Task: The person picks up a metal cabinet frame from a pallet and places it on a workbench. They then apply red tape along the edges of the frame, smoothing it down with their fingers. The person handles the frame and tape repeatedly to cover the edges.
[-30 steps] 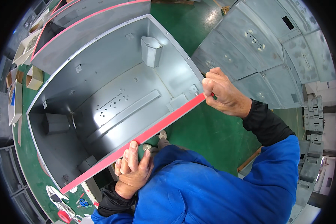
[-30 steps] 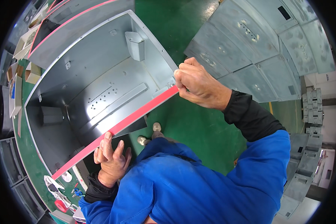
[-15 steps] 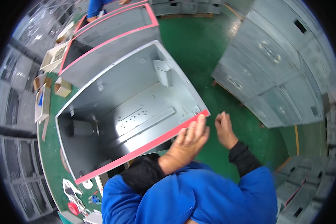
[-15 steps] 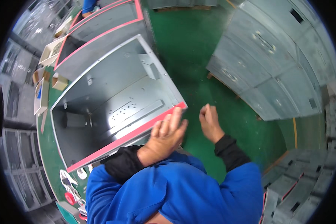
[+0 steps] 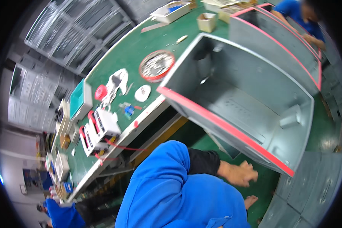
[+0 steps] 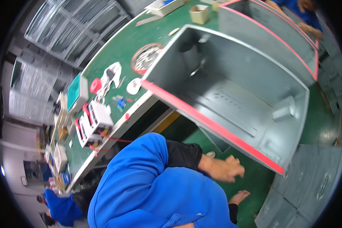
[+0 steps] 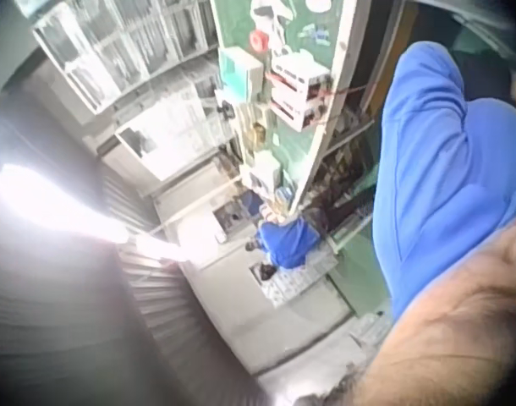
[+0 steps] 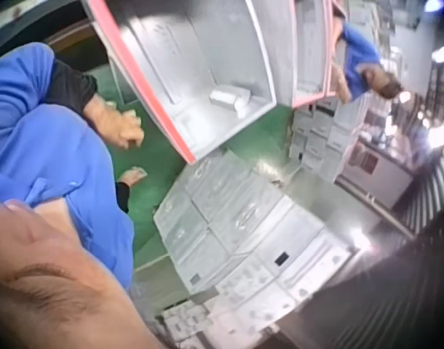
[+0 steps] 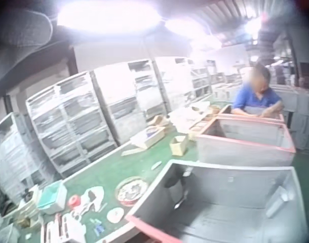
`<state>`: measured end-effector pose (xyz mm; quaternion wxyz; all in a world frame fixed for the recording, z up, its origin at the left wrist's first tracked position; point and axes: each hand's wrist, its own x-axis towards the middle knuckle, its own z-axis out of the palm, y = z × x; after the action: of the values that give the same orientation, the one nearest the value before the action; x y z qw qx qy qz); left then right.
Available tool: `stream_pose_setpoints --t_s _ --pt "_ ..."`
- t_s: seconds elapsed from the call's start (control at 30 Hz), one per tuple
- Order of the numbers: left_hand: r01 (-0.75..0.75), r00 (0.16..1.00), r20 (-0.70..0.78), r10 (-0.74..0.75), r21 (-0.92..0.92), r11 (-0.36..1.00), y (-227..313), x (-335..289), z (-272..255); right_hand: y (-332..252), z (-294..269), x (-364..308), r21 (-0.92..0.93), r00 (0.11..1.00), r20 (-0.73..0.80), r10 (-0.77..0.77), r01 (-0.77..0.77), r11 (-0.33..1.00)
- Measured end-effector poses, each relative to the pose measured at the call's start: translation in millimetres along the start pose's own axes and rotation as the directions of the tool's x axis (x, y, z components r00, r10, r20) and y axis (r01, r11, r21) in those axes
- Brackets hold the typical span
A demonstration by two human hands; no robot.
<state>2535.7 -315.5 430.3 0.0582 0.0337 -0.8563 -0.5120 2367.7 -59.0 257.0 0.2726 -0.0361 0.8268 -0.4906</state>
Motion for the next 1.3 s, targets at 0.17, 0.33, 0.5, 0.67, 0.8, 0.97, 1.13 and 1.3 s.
stream_pose_setpoints --t_s 0.17,0.33,0.5,0.67,0.8,0.97,1.13,1.3 --pt "0.484 0.726 -0.443 -0.526 -0.215 0.848 -36 -159 -35 -26 14 8 -0.116 0.995 0.084 -0.061 0.070 0.991" --pt "0.838 -0.405 -0.799 -0.444 -0.519 0.170 -81 -341 -2 -38 112 -24 -0.026 0.885 0.402 -0.234 0.266 0.964" --pt "0.320 -0.908 -0.386 -0.165 -0.891 0.323 -87 -513 14 -83 211 -123 -0.043 0.578 0.795 -0.185 0.358 0.933" --pt "0.290 -0.859 -0.371 -0.351 -0.920 0.262 -96 -584 14 -104 260 -203 -0.031 0.430 0.881 -0.198 0.471 0.882" --pt "0.370 -0.797 -0.476 -0.372 -0.872 0.321 -110 -582 9 -99 251 -203 -0.094 0.452 0.883 -0.128 0.437 0.894" --pt "0.796 -0.582 -0.812 -0.042 -0.579 0.176 -84 -538 18 -83 232 -160 -0.275 0.621 0.768 -0.159 0.543 0.793" --pt "0.711 -0.061 -0.750 -0.658 -0.495 0.499 -39 -417 41 -107 256 -239 0.162 0.530 0.761 -0.374 0.404 0.900" --pt "0.273 0.664 -0.613 -0.427 -0.333 0.902 6 -355 -15 -128 274 -303 0.369 0.353 0.807 -0.473 0.325 0.871"
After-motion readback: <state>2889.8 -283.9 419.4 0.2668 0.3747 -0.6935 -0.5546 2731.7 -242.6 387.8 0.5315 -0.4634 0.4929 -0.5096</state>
